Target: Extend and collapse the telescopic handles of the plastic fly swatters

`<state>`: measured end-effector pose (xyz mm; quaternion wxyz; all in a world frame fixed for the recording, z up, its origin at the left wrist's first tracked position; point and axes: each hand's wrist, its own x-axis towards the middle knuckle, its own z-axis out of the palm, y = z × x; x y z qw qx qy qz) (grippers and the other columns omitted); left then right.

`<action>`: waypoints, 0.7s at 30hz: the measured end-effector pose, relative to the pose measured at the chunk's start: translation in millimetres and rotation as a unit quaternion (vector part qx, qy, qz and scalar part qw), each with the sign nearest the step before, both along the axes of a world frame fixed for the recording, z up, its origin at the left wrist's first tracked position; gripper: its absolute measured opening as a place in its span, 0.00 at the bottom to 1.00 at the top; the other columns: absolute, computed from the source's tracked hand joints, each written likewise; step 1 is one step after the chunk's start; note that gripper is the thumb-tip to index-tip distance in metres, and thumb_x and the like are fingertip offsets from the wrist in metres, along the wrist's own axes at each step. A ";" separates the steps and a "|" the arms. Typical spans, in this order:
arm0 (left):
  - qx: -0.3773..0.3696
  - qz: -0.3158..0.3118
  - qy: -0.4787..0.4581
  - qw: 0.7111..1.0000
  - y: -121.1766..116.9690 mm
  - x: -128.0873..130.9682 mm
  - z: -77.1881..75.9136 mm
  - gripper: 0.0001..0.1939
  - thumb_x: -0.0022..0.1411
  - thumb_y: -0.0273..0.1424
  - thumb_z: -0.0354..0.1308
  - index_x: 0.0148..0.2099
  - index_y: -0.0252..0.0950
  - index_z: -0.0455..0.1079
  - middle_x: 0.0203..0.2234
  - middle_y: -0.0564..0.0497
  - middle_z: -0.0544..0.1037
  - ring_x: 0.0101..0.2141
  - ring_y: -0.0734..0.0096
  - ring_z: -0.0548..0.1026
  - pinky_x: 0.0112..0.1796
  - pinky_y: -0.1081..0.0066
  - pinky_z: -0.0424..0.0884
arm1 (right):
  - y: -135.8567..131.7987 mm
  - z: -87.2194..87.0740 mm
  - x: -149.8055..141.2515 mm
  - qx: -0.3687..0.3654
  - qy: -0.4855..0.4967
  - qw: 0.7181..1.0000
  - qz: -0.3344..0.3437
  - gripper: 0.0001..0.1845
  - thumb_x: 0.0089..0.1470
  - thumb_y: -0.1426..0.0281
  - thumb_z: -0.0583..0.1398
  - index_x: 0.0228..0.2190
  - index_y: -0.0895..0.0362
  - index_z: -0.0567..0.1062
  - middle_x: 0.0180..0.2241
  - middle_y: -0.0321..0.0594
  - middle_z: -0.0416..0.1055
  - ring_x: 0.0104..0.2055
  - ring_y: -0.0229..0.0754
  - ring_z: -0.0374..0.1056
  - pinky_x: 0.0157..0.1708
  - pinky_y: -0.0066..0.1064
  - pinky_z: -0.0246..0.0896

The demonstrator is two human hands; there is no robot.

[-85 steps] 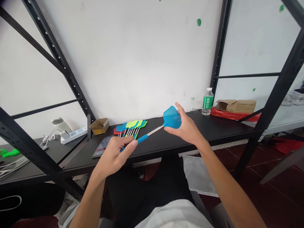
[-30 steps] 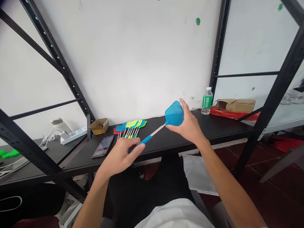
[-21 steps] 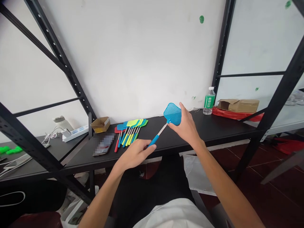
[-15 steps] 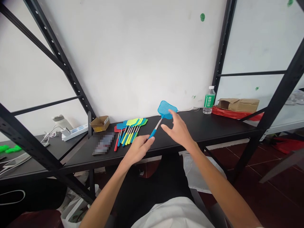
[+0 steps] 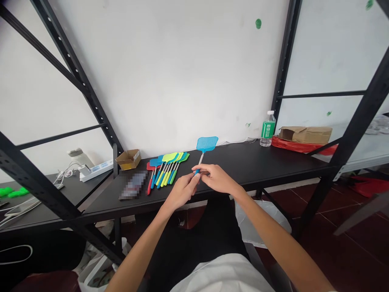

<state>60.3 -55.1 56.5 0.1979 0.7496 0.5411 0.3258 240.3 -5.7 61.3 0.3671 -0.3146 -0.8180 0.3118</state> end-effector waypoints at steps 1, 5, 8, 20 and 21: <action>-0.002 -0.005 -0.002 1.000 0.3 -1.4 0.4 0.30 0.72 0.53 0.37 0.35 0.38 0.69 0.21 0.52 0.73 0.23 0.69 0.71 0.27 0.71 0.61 | 3.8 -1.6 1.6 0.005 0.002 1.000 -0.007 0.24 0.53 0.77 0.56 0.50 0.49 0.77 0.48 0.38 0.79 0.51 0.49 0.75 0.48 0.40 0.71; 0.005 0.004 -0.012 1.000 3.5 -10.2 2.6 0.32 0.71 0.55 0.36 0.37 0.39 0.71 0.23 0.52 0.76 0.24 0.68 0.72 0.28 0.70 0.63 | 20.8 -7.6 13.5 0.024 -0.008 0.997 -0.069 0.24 0.50 0.79 0.55 0.46 0.49 0.77 0.48 0.38 0.79 0.53 0.48 0.75 0.46 0.36 0.70; 0.023 0.030 -0.002 0.999 9.1 -17.7 2.2 0.29 0.70 0.55 0.41 0.39 0.39 0.73 0.26 0.52 0.77 0.27 0.66 0.74 0.29 0.70 0.63 | 31.9 -10.1 26.8 0.020 -0.027 0.992 -0.125 0.23 0.50 0.78 0.56 0.46 0.48 0.76 0.47 0.38 0.80 0.52 0.49 0.75 0.44 0.36 0.70; 0.064 0.102 0.098 0.988 34.3 -41.9 -17.6 0.27 0.68 0.50 0.49 0.53 0.35 0.75 0.51 0.41 0.78 0.50 0.53 0.75 0.50 0.62 0.68 | 68.3 -20.6 77.2 -0.041 -0.017 0.963 -0.265 0.32 0.54 0.66 0.60 0.60 0.53 0.65 0.49 0.48 0.78 0.48 0.51 0.76 0.45 0.41 0.69; 0.067 0.103 0.104 0.987 35.0 -42.7 -18.4 0.27 0.68 0.50 0.49 0.54 0.35 0.75 0.52 0.40 0.77 0.51 0.52 0.75 0.52 0.61 0.67 | 72.9 -24.0 82.1 -0.046 -0.015 0.959 -0.281 0.33 0.54 0.65 0.60 0.61 0.53 0.64 0.48 0.48 0.79 0.48 0.52 0.76 0.45 0.42 0.70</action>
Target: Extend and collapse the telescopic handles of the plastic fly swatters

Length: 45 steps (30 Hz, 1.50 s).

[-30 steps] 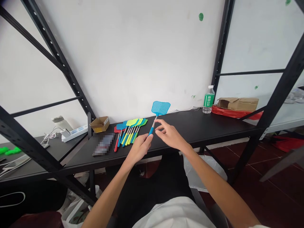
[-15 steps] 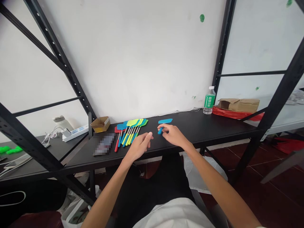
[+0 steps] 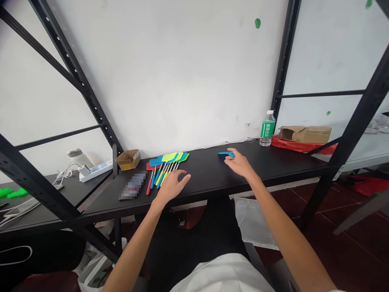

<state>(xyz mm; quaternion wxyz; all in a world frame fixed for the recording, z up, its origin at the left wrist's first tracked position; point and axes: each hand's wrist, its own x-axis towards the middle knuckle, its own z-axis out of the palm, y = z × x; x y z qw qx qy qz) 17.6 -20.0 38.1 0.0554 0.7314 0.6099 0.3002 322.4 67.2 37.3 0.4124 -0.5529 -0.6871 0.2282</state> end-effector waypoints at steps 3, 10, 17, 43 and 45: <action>-0.003 0.003 0.020 1.000 1.5 -1.7 -1.9 0.28 0.68 0.50 0.49 0.55 0.34 0.74 0.54 0.40 0.76 0.53 0.51 0.74 0.54 0.60 0.66 | 15.7 -12.2 16.4 -0.008 0.008 0.999 -0.039 0.34 0.54 0.62 0.61 0.61 0.55 0.65 0.47 0.51 0.78 0.44 0.53 0.77 0.43 0.42 0.71; -0.051 0.042 0.100 0.993 8.2 -7.3 -11.7 0.33 0.68 0.52 0.47 0.62 0.33 0.69 0.59 0.36 0.72 0.63 0.45 0.64 0.59 0.55 0.60 | 41.1 -29.8 47.3 -0.095 -0.035 0.989 -0.111 0.41 0.52 0.57 0.64 0.64 0.56 0.62 0.55 0.54 0.73 0.50 0.57 0.74 0.48 0.44 0.68; -0.068 0.076 0.144 0.984 13.6 -12.5 -21.6 0.35 0.68 0.53 0.47 0.66 0.35 0.64 0.60 0.34 0.71 0.63 0.42 0.64 0.59 0.51 0.58 | 30.9 -18.7 46.0 -0.068 -0.046 0.990 -0.113 0.37 0.55 0.55 0.61 0.63 0.54 0.64 0.60 0.52 0.69 0.59 0.61 0.68 0.55 0.46 0.63; -0.045 0.089 0.219 0.971 9.1 -8.9 -13.1 0.17 0.67 0.36 0.56 0.56 0.36 0.71 0.45 0.40 0.77 0.48 0.51 0.76 0.48 0.59 0.66 | 19.0 -11.6 17.1 -0.048 -0.054 0.995 -0.072 0.31 0.55 0.57 0.60 0.59 0.53 0.69 0.58 0.47 0.72 0.58 0.59 0.69 0.56 0.46 0.62; -0.050 0.079 0.219 0.971 10.1 -9.7 -13.9 0.16 0.66 0.32 0.57 0.55 0.37 0.71 0.44 0.41 0.77 0.47 0.53 0.76 0.47 0.61 0.66 | 18.4 -11.1 15.6 -0.048 -0.057 0.995 -0.072 0.31 0.55 0.58 0.60 0.59 0.53 0.69 0.58 0.47 0.72 0.58 0.58 0.69 0.56 0.46 0.62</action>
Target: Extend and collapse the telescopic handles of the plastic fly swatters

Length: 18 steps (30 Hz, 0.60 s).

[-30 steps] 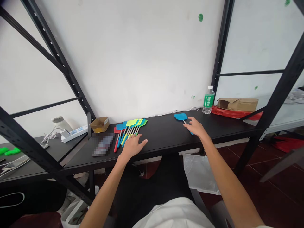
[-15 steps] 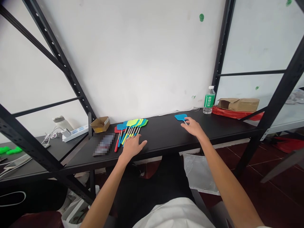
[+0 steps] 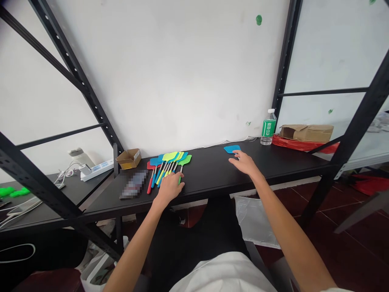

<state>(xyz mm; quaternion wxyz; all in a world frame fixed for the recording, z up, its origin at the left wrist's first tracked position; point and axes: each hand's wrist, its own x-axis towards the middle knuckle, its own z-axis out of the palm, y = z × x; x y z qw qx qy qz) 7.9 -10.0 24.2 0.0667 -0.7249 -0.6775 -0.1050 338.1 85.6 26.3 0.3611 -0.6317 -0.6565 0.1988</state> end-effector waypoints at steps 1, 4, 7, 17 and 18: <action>-0.001 -0.006 -0.002 1.000 0.1 -0.2 -0.3 0.16 0.66 0.31 0.57 0.55 0.38 0.71 0.43 0.42 0.78 0.47 0.53 0.76 0.47 0.62 0.66 | -0.5 0.4 -0.8 -0.001 -0.001 1.000 0.000 0.31 0.55 0.58 0.60 0.59 0.53 0.69 0.58 0.47 0.72 0.58 0.58 0.69 0.56 0.45 0.62; -0.001 -0.024 -0.013 1.000 -1.2 -0.3 0.1 0.17 0.64 0.28 0.57 0.55 0.38 0.71 0.42 0.42 0.77 0.45 0.55 0.77 0.44 0.64 0.67 | -2.0 1.5 -2.7 -0.001 -0.003 1.000 0.001 0.31 0.56 0.58 0.60 0.59 0.53 0.69 0.58 0.48 0.72 0.58 0.58 0.69 0.55 0.45 0.62; -0.010 -0.041 -0.031 0.999 -3.6 0.1 2.5 0.18 0.62 0.26 0.57 0.55 0.38 0.71 0.42 0.43 0.77 0.42 0.57 0.77 0.40 0.66 0.68 | -2.8 1.4 -3.5 0.004 -0.004 1.000 0.007 0.31 0.56 0.58 0.60 0.59 0.54 0.70 0.58 0.48 0.72 0.59 0.58 0.68 0.56 0.45 0.62; -0.091 -0.178 -0.128 0.971 -8.4 4.4 5.5 0.27 0.54 0.20 0.55 0.55 0.45 0.71 0.42 0.50 0.79 0.40 0.64 0.78 0.34 0.72 0.69 | -0.3 -0.9 -3.1 0.011 -0.008 1.000 0.021 0.30 0.56 0.56 0.60 0.58 0.53 0.71 0.58 0.48 0.72 0.55 0.59 0.71 0.51 0.42 0.66; -0.093 -0.187 -0.124 0.970 -9.0 5.5 5.7 0.27 0.55 0.21 0.55 0.56 0.45 0.71 0.41 0.51 0.79 0.40 0.64 0.78 0.34 0.72 0.69 | -0.2 -1.0 -3.0 0.011 -0.010 1.000 0.024 0.30 0.56 0.56 0.60 0.58 0.53 0.71 0.58 0.48 0.72 0.55 0.58 0.72 0.51 0.42 0.66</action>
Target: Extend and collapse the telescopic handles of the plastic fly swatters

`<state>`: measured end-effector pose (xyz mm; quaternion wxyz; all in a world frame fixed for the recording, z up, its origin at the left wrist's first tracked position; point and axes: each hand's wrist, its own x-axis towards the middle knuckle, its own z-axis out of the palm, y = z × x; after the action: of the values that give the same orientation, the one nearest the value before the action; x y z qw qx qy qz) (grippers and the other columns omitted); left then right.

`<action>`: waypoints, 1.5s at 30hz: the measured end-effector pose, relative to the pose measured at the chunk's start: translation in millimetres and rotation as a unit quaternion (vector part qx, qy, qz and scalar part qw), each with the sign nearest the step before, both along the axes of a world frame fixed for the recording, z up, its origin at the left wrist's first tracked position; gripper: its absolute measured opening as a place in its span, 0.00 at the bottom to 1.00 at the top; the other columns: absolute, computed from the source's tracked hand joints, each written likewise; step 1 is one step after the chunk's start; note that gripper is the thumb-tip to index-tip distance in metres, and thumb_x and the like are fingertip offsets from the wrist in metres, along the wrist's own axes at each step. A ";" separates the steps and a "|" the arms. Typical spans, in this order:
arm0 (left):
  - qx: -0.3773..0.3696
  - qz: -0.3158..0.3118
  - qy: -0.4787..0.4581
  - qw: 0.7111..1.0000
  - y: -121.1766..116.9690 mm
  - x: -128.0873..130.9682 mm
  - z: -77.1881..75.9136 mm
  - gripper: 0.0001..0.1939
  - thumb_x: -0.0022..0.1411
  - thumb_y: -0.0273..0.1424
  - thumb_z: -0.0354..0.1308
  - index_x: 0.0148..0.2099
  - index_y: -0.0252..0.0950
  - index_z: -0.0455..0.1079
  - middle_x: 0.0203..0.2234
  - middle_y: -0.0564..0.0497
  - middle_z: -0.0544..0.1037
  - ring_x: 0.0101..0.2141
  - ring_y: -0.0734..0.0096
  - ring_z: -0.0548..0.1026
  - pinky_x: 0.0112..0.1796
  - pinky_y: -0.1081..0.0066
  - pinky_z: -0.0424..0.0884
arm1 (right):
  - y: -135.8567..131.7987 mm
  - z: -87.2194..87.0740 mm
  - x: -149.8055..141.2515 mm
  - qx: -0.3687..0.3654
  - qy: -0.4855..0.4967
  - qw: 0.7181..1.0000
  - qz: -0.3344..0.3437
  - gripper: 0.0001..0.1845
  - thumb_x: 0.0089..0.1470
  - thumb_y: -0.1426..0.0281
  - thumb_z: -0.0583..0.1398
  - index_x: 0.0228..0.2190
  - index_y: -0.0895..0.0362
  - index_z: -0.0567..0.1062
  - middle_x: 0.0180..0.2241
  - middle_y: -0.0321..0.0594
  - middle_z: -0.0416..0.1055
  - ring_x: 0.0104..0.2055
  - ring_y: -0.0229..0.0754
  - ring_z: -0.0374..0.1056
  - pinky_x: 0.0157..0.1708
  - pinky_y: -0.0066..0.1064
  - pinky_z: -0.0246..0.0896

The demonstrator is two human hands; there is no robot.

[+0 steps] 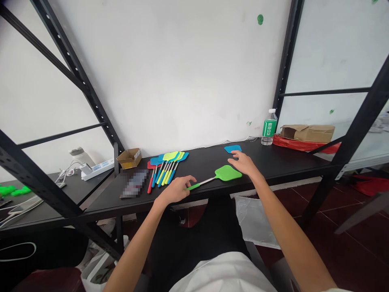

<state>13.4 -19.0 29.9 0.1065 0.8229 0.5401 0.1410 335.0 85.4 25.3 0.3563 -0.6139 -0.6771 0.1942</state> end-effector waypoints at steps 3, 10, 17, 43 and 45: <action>0.013 -0.010 0.019 1.000 -1.2 2.1 0.8 0.26 0.56 0.22 0.54 0.56 0.44 0.71 0.40 0.50 0.79 0.40 0.63 0.77 0.35 0.71 0.69 | 0.0 -0.4 0.3 -0.006 -0.002 1.000 0.012 0.31 0.57 0.55 0.60 0.59 0.53 0.70 0.58 0.49 0.72 0.56 0.59 0.71 0.51 0.43 0.66; 0.012 0.004 0.039 0.999 -1.2 -0.2 1.5 0.23 0.58 0.27 0.53 0.56 0.42 0.72 0.39 0.48 0.80 0.40 0.59 0.78 0.33 0.69 0.67 | 4.2 -4.9 1.5 -0.022 -0.019 0.999 0.039 0.29 0.57 0.54 0.59 0.57 0.53 0.70 0.57 0.48 0.73 0.55 0.58 0.72 0.52 0.44 0.66; 0.004 0.011 0.024 1.000 -1.6 -3.0 2.7 0.25 0.62 0.27 0.49 0.60 0.40 0.68 0.35 0.49 0.82 0.43 0.58 0.78 0.36 0.69 0.68 | 2.8 -4.7 2.1 -0.022 -0.019 0.998 0.056 0.29 0.58 0.53 0.59 0.57 0.51 0.71 0.57 0.46 0.73 0.53 0.57 0.73 0.50 0.43 0.67; 0.015 0.032 0.002 0.999 1.2 -6.7 -0.5 0.29 0.62 0.21 0.46 0.63 0.43 0.66 0.40 0.47 0.81 0.45 0.59 0.78 0.38 0.70 0.70 | 3.5 -5.6 -1.5 -0.003 -0.006 0.995 0.098 0.22 0.58 0.58 0.60 0.51 0.52 0.74 0.53 0.46 0.76 0.53 0.55 0.73 0.46 0.39 0.70; 0.020 0.032 -0.007 0.999 2.5 -7.5 -2.6 0.29 0.62 0.21 0.45 0.63 0.43 0.66 0.39 0.47 0.81 0.45 0.59 0.78 0.38 0.69 0.70 | 5.2 -6.9 -1.0 -0.003 0.002 0.995 0.098 0.22 0.56 0.60 0.62 0.52 0.53 0.73 0.52 0.47 0.76 0.51 0.54 0.74 0.44 0.39 0.70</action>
<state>5.9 -16.5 27.3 0.0893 0.8058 0.5628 0.1611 334.0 90.6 18.3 0.3345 -0.5454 -0.7328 0.2315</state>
